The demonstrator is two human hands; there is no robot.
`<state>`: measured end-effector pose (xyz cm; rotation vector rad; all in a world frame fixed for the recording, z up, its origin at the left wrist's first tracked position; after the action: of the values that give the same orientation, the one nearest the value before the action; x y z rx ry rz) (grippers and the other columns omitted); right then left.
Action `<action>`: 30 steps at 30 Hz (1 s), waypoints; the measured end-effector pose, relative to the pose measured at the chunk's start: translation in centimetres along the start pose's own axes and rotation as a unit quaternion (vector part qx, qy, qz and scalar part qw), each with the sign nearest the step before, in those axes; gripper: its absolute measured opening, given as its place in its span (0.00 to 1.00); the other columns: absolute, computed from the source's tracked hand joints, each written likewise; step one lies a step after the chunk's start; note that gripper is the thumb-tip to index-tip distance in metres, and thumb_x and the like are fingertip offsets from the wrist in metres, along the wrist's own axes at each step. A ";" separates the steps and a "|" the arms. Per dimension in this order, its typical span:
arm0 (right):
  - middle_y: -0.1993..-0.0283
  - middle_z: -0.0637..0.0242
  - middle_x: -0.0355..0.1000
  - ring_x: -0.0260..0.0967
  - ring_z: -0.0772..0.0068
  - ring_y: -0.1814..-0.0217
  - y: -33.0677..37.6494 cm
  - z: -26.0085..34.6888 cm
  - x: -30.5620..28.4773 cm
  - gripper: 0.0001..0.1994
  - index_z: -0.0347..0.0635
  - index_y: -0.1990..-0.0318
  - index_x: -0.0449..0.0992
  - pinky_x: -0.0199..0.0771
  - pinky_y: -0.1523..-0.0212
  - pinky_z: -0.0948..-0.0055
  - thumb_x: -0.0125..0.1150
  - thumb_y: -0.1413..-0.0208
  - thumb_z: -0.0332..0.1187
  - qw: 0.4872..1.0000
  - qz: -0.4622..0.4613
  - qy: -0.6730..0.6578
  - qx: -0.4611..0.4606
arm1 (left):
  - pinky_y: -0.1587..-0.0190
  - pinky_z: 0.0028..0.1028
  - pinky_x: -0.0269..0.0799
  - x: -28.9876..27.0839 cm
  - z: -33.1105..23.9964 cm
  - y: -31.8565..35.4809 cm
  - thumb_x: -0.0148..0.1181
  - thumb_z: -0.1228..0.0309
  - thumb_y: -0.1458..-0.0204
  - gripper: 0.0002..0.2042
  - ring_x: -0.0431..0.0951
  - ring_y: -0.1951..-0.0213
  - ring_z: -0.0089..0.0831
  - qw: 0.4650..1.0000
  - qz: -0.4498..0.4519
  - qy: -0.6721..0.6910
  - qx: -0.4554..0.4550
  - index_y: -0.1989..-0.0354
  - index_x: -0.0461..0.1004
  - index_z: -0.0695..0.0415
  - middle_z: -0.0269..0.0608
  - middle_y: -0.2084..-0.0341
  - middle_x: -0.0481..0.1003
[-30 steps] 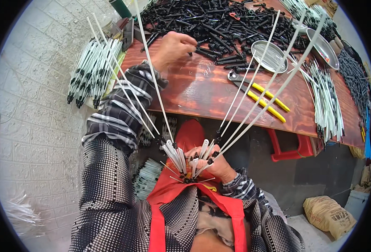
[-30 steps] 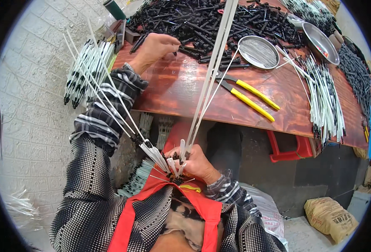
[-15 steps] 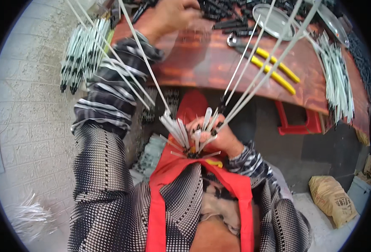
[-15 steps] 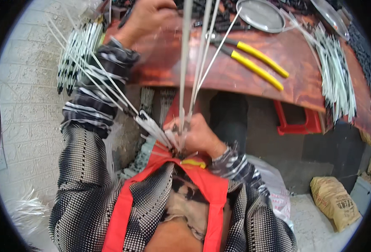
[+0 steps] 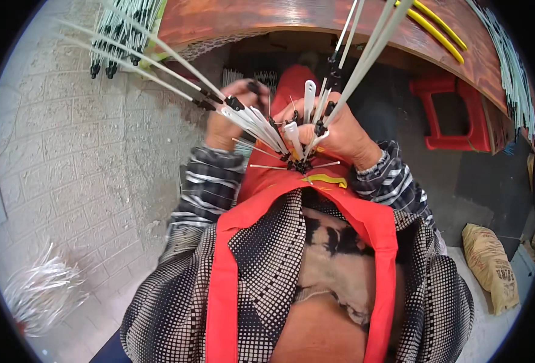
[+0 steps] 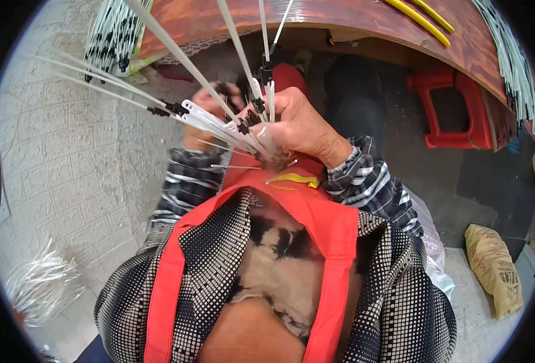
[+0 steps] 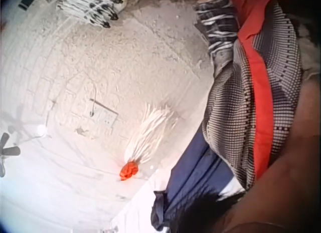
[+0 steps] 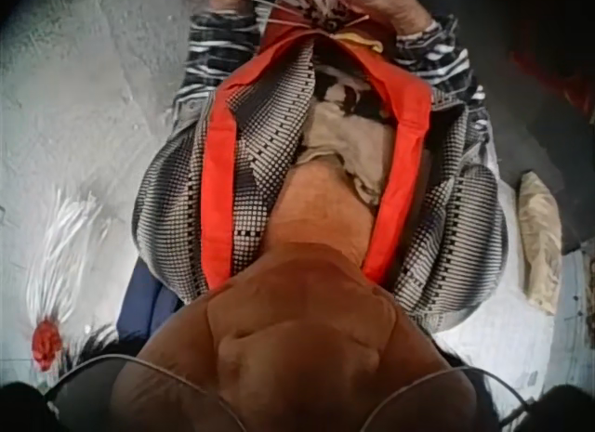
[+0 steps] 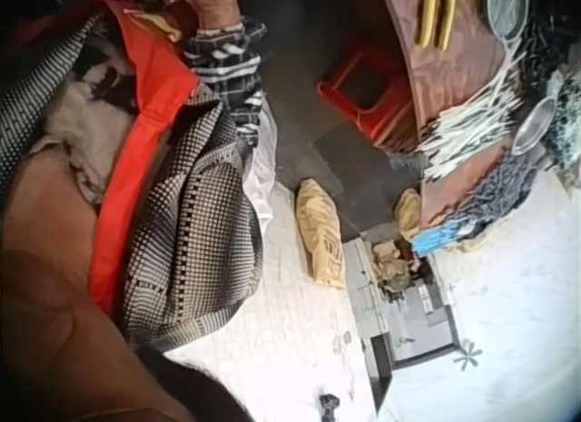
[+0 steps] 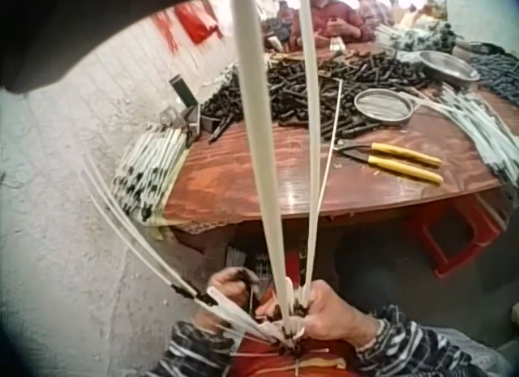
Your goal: The person trims wire around an umbrella rib hub using pliers, arranges the attached ribs by hand, and places the assembled umbrella frame onto a stack.
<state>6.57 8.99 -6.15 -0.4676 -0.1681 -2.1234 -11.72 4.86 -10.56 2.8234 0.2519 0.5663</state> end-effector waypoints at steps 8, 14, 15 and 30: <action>0.66 0.66 0.76 0.71 0.80 0.64 1.1 -0.4 0.9 0.11 0.33 0.61 0.78 0.73 0.60 0.78 0.64 0.53 0.26 0.999 0.008 0.037 -0.001 | 0.58 0.28 0.73 4.3 4.1 1.1 0.63 0.74 0.50 0.12 0.76 0.63 0.30 0.977 0.081 0.198 -0.027 0.58 0.75 0.64 0.40 0.66 0.73; 0.55 0.56 0.76 0.73 0.72 0.56 0.8 0.2 1.0 0.16 0.32 0.58 0.75 0.76 0.55 0.72 0.68 0.48 0.34 0.996 0.011 0.076 -0.055 | 0.59 0.30 0.73 4.6 1.4 1.5 0.66 0.70 0.52 0.14 0.75 0.63 0.35 0.952 0.168 0.195 0.165 0.58 0.76 0.62 0.43 0.65 0.72; 0.55 0.56 0.76 0.73 0.72 0.56 0.8 0.2 1.1 0.16 0.32 0.58 0.75 0.76 0.55 0.72 0.68 0.48 0.34 0.996 0.013 0.076 -0.054 | 0.59 0.30 0.73 4.3 1.4 1.4 0.66 0.70 0.52 0.14 0.74 0.63 0.36 0.952 0.167 0.189 0.171 0.57 0.76 0.61 0.43 0.65 0.72; 0.59 0.58 0.76 0.73 0.71 0.58 0.0 0.4 0.9 0.11 0.33 0.62 0.76 0.76 0.56 0.72 0.69 0.50 0.29 0.993 0.005 0.110 -0.035 | 0.64 0.31 0.73 4.4 -0.2 1.8 0.61 0.71 0.49 0.11 0.74 0.66 0.35 0.942 0.193 0.212 0.172 0.57 0.77 0.59 0.50 0.65 0.72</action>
<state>6.27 8.43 -5.41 -0.2712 0.0355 -2.1587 -7.55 4.19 -8.31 3.0675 -0.1553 1.3397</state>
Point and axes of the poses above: each hand's wrist, its own y-axis away from the middle knuckle, its own x-axis out of the palm, z = x × y, the point moved 6 cm from there along -y, towards the middle knuckle
